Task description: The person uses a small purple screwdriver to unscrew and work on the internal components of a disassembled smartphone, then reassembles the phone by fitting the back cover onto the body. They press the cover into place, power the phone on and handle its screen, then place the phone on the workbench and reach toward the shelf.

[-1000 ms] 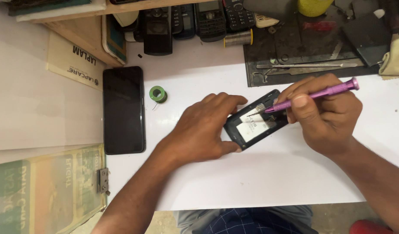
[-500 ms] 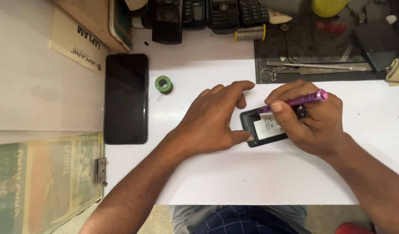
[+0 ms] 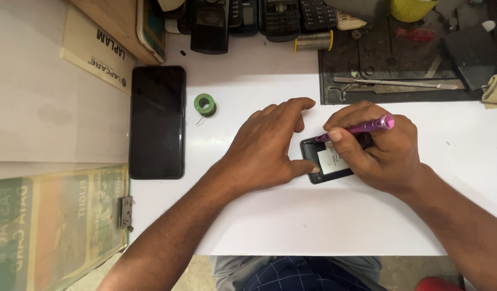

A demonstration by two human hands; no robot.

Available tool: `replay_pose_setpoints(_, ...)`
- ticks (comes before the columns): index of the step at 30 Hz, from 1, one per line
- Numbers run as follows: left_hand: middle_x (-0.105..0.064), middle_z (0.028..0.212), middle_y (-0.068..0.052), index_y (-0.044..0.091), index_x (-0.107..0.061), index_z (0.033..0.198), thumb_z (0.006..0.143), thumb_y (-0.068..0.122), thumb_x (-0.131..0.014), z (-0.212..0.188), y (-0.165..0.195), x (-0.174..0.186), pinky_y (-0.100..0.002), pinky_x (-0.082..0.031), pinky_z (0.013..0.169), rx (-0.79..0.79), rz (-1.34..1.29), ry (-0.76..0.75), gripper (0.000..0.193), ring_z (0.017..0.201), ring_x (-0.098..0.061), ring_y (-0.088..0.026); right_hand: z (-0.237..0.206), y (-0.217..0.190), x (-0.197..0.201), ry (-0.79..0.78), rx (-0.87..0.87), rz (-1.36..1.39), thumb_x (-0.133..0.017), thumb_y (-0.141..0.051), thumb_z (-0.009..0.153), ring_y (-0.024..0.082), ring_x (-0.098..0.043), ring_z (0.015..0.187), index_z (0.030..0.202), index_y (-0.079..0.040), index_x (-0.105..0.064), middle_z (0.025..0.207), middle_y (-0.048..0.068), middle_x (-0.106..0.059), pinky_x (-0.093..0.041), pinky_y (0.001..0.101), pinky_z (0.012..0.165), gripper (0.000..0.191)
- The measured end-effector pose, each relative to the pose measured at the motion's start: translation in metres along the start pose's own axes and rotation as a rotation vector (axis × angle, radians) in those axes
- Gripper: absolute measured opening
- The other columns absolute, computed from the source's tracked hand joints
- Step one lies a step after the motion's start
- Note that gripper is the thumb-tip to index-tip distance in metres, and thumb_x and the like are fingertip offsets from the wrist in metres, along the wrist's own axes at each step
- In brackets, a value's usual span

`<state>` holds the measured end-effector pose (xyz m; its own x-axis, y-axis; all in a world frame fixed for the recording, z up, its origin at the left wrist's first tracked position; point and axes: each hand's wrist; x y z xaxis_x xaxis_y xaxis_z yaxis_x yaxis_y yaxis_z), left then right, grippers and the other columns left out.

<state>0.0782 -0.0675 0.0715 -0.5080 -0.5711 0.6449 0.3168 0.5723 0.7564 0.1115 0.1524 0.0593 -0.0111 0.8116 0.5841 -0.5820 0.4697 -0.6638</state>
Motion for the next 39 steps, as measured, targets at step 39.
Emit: replay_pose_setpoints(39,-0.065,0.092,-0.004,0.010,-0.061,0.102,0.072,0.016,-0.083,-0.027,0.007,0.013,-0.041,-0.051,0.080,-0.164,-0.001,0.102,0.038,0.093,-0.063,-0.022,0.029,-0.054,0.017,-0.250,0.047,-0.176,-0.074,-0.018,0.092,0.011,-0.065,0.055,0.098,-0.004,-0.068,0.084,0.004,-0.073,-0.048,0.0263,0.046,0.016)
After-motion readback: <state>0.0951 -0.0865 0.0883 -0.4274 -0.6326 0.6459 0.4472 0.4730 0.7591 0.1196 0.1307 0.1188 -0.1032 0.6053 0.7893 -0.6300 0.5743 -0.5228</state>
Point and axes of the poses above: each hand's wrist, its own z-axis towards the middle knuckle, its own x-axis out of the back of the hand, y = z × x
